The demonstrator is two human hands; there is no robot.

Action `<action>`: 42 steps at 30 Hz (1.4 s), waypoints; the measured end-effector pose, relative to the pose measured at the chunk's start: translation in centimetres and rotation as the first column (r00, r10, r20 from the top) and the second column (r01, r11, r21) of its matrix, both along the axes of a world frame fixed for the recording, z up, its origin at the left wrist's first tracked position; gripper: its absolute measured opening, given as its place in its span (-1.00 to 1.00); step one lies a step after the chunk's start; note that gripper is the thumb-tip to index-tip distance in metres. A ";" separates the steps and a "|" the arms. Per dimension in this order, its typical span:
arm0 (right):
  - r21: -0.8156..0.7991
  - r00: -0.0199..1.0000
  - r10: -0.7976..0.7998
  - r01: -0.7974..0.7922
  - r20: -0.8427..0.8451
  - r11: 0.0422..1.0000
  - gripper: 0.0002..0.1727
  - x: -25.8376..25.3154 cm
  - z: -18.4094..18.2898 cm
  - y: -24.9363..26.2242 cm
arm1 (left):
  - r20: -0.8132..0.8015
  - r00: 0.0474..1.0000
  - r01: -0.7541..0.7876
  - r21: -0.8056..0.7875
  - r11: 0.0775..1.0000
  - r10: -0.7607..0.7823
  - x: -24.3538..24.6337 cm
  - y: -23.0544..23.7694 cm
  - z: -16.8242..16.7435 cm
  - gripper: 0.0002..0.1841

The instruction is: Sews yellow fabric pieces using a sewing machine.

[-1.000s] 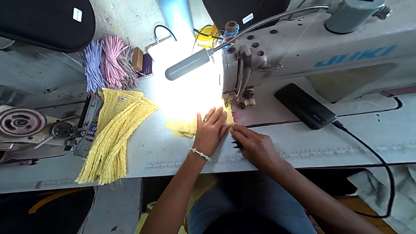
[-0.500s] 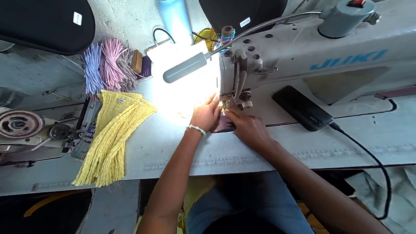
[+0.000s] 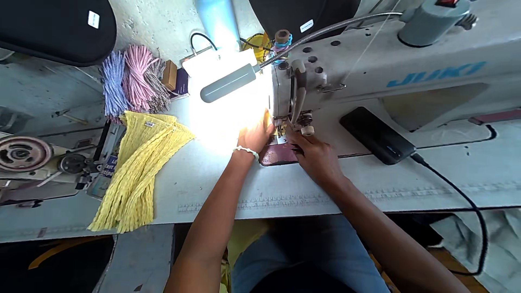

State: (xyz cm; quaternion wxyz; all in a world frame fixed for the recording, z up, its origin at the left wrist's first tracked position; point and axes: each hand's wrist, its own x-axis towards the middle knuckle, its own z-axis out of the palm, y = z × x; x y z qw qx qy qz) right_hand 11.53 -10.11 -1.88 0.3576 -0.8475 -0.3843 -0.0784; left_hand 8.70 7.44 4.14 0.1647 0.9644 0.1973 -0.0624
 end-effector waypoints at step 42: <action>-0.205 0.967 -0.239 0.217 -0.087 0.954 -0.69 3.8 2.4 -0.5 | -0.149 0.983 -0.110 -0.026 0.994 0.105 2.9 0.1 -2.7 -0.66</action>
